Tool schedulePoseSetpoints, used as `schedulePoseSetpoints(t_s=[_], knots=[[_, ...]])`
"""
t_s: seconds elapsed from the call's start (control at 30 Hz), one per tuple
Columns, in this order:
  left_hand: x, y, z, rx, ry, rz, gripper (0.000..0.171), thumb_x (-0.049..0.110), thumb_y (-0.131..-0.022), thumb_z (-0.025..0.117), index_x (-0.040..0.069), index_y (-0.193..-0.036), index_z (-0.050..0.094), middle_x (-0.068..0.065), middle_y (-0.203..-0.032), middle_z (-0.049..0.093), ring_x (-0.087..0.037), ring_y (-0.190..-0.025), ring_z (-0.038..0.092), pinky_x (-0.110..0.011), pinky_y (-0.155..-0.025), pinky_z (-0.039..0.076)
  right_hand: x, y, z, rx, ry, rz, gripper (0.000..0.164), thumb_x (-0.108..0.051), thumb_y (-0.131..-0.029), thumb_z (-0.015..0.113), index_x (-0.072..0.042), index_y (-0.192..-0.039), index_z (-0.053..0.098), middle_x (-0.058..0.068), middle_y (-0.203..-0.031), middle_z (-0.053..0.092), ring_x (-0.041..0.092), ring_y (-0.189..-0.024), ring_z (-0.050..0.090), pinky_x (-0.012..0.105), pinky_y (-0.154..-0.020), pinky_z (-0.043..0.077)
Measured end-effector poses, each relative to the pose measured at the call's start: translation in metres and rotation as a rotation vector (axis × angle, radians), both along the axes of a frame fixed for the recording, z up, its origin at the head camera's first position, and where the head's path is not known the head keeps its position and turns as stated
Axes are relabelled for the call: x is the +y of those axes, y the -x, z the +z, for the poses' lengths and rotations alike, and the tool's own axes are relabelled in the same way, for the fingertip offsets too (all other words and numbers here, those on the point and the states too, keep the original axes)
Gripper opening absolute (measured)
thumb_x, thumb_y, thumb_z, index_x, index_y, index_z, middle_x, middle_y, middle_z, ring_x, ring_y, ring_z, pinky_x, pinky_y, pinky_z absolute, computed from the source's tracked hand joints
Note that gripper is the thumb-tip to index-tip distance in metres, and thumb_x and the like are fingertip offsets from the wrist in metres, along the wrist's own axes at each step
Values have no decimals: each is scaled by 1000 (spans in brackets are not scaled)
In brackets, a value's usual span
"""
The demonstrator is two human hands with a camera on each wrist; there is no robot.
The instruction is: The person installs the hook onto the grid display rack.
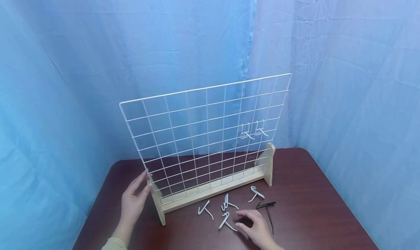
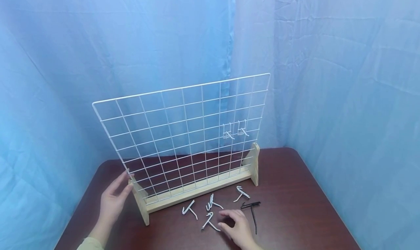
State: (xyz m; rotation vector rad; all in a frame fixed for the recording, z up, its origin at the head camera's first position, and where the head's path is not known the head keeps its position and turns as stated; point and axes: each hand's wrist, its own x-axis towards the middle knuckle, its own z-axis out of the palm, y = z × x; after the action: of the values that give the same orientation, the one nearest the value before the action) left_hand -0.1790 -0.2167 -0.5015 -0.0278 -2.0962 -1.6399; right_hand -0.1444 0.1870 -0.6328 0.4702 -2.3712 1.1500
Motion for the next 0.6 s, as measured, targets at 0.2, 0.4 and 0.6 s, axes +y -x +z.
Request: schedulePoseSetpoints(t_s=[0.2, 0.4, 0.6], knots=[[0, 1, -1, 7, 10, -3, 50, -9, -88, 68, 4, -136, 59, -11, -123, 67, 6, -112, 55, -13, -88, 52, -1, -2, -5, 30, 5, 49, 42, -7, -63, 91, -17, -101, 76, -16, -95, 71, 8, -92, 60, 12, -85, 41], [-1, 1, -2, 6, 7, -6, 49, -8, -88, 68, 4, -135, 60, -4, -121, 68, 6, -112, 55, -13, -88, 52, -3, -3, -8, 22, 13, 82, 45, -9, -62, 92, -16, -104, 78, -15, -97, 72, 7, -91, 60, 11, -85, 42], [-1, 1, -2, -8, 18, 1, 50, -7, -88, 69, 5, -136, 60, -5, -122, 68, 7, -112, 55, -12, -88, 52, -4, -2, -12, 88, -18, 156, 47, -12, -61, 93, -14, -105, 77, -10, -100, 72, 10, -92, 62, 9, -88, 43]])
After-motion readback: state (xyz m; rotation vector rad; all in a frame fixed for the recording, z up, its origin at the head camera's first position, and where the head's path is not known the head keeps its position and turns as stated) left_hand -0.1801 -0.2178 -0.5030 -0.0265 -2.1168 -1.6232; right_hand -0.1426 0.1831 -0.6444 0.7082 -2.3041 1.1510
